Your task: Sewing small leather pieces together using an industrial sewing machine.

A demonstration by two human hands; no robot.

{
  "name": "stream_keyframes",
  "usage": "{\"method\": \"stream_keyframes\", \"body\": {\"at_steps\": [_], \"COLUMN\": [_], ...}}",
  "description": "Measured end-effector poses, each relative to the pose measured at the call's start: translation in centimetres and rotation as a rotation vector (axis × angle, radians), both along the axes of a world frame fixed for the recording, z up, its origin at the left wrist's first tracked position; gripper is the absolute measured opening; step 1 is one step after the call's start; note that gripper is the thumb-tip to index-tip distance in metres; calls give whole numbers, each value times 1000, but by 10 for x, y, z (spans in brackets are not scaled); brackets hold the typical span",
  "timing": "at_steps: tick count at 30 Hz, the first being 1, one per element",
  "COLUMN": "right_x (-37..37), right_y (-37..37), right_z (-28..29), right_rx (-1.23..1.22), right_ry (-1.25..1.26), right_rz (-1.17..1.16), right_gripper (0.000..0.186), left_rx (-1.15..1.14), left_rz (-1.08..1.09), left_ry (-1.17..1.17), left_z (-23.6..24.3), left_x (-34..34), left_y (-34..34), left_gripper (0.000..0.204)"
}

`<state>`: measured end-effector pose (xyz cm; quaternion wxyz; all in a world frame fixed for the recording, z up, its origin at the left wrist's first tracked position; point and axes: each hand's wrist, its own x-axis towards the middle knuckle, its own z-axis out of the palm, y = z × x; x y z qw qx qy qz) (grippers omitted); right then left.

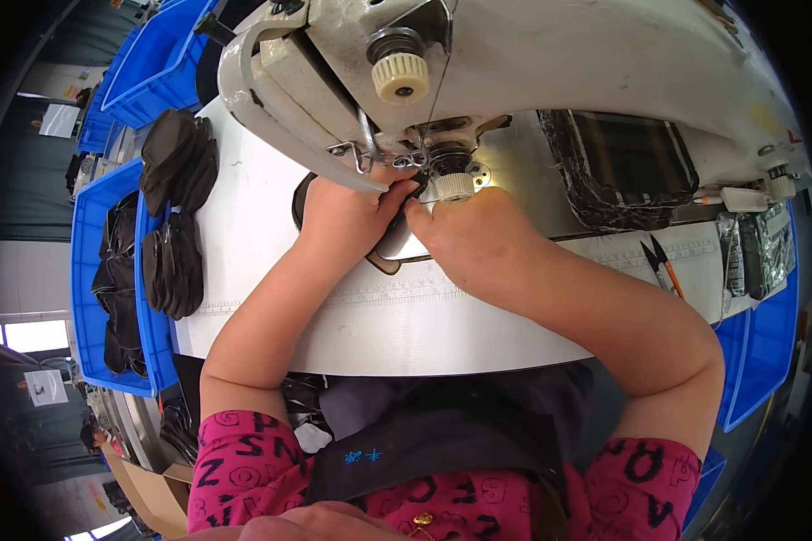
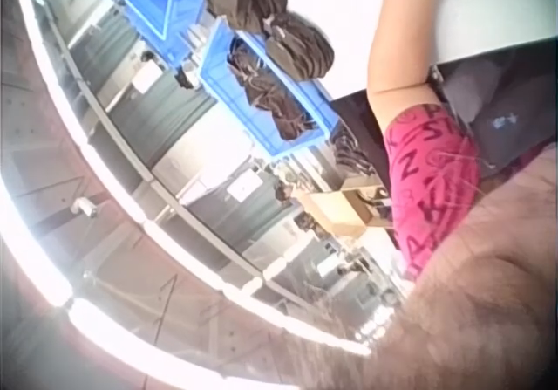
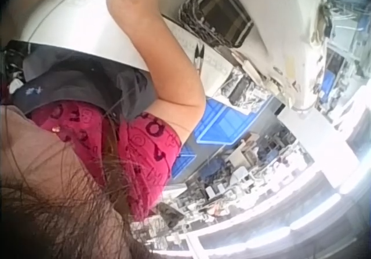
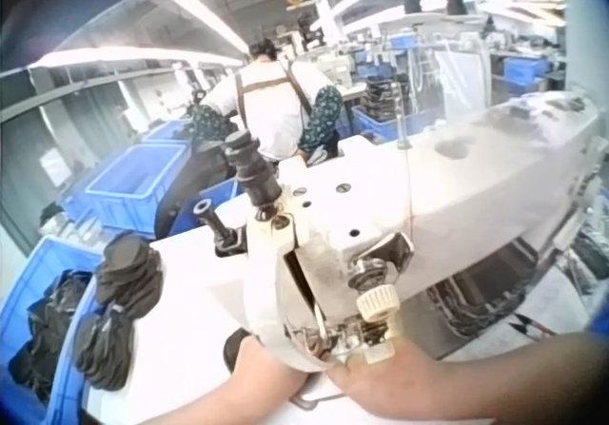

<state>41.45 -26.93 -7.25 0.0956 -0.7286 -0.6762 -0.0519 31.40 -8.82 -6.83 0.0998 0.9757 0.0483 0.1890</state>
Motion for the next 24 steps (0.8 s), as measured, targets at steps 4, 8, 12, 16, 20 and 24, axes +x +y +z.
{"method": "stream_keyframes", "body": {"at_steps": [4, 8, 12, 16, 20, 24], "right_x": [0, 0, 2, 1, 3, 1], "right_y": [1, -1, -2, -5, -2, -2], "right_z": [1, 1, -2, 0, -5, -7], "right_rx": [5, 113, 120, 139, 151, 185], "right_ry": [-19, 2, 36, 29, 39, 48], "right_rz": [-2, 13, 15, 5, 40, 37], "right_gripper": [46, 46, 46, 47, 49, 48], "left_rx": [4, -276, -422, -322, -211, -199], "left_rz": [-35, -72, -53, -81, -63, -81], "left_ry": [-20, 128, 222, 298, 246, 210], "left_z": [3, 20, 26, 38, 39, 33], "left_x": [0, -3, -13, -25, -27, -27], "left_y": [6, 16, 15, 8, 3, 6], "left_gripper": [12, 15, 26, 32, 33, 35]}}
